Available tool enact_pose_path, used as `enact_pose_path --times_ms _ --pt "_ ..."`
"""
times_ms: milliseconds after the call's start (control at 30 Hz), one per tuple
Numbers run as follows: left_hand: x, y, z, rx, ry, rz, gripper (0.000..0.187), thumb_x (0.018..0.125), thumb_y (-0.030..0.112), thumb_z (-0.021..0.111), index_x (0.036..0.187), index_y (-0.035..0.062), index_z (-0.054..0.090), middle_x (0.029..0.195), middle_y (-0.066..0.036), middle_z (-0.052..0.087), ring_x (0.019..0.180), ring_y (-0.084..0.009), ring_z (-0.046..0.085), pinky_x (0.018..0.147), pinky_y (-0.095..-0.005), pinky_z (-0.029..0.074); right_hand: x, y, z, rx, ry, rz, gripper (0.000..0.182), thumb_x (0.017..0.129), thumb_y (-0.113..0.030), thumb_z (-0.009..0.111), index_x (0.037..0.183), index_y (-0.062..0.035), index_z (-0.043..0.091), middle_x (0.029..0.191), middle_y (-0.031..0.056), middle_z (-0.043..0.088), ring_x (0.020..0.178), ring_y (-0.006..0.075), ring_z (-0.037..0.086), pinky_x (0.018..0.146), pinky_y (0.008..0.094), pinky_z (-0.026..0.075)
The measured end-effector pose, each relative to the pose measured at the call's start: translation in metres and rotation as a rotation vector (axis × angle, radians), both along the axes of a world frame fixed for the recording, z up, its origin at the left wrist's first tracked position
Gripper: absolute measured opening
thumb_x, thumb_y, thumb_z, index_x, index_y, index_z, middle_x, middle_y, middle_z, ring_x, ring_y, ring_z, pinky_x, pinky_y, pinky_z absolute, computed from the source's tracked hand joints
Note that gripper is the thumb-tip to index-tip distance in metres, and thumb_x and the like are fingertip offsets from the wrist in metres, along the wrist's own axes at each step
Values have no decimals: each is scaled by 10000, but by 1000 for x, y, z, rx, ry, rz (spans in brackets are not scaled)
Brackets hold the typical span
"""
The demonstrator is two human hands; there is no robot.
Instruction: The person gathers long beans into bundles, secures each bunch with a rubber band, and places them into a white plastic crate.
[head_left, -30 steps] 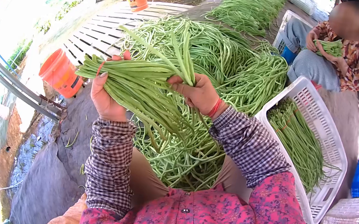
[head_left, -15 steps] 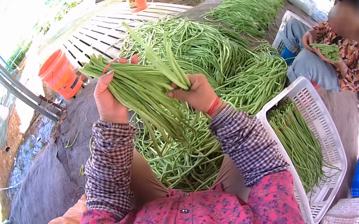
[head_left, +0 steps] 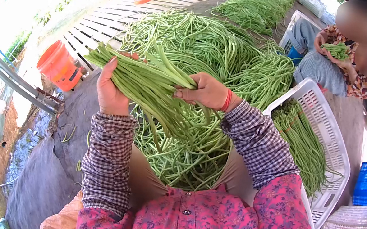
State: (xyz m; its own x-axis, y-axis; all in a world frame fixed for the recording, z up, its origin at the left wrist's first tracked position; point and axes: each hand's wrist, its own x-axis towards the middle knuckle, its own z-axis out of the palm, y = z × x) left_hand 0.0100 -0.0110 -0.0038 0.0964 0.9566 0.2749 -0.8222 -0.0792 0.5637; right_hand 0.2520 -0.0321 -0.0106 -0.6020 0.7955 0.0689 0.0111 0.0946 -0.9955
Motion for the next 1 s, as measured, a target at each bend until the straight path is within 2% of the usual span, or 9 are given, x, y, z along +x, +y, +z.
enact_pose_path --times_ms 167,233,267,367,567,667,700,800,1000 --pt "-74 29 -6 48 -8 307 253 881 145 502 1041 -45 544 1013 -178 602 977 -291 573 918 -460 456 59 -5 8 64 -415 -85 202 859 -225 631 900 -27 642 628 -16 569 532 61 510 507 205 452" --pt "-100 18 15 16 29 518 272 874 153 515 1047 -55 540 1009 -183 601 964 -287 575 908 -453 466 80 -5 16 188 -232 -324 252 892 -298 588 887 -50 632 655 3 581 542 100 538 507 244 484" --pt "-104 2 23 -33 24 556 281 868 154 528 1052 -58 537 1005 -181 602 956 -282 577 898 -445 474 86 1 27 514 57 -441 258 912 -297 554 887 -49 624 699 22 611 606 119 590 555 260 508" --pt "-91 1 19 -73 58 584 288 836 124 580 1061 -51 540 1000 -168 605 939 -263 585 857 -432 493 92 -4 69 448 99 -558 204 893 -273 591 907 -72 625 759 48 644 732 147 628 654 276 512" --pt "-62 3 2 -95 184 466 367 784 61 635 1123 4 507 936 -131 604 870 -219 592 786 -408 498 106 21 115 824 154 -614 270 890 -236 614 1057 -25 594 733 9 567 603 85 515 530 216 441" --pt "-58 1 7 4 132 321 383 790 74 614 1144 7 486 906 -121 597 845 -219 583 776 -403 495 84 10 89 967 -339 -656 335 815 -272 703 1024 -25 619 734 0 566 616 79 508 550 225 442" --pt "-62 1 4 35 162 260 384 801 107 577 1158 -4 491 1025 -112 576 1006 -248 540 894 -419 436 79 1 78 844 -464 -535 342 791 -268 724 1008 -22 627 746 3 573 632 82 516 560 236 448" --pt "-54 -13 15 38 113 148 442 806 91 556 1222 -14 450 1013 -136 567 940 -223 544 847 -408 458 81 -6 37 442 -717 -10 401 762 -358 731 963 -22 647 780 52 659 665 156 608 644 282 499" --pt "-13 -26 21 109 305 182 355 864 118 597 1182 -1 494 1068 -79 563 962 -184 548 851 -357 459 15 -27 17 337 -332 -118 370 762 -302 735 945 -1 623 808 93 657 693 151 612 667 278 516"
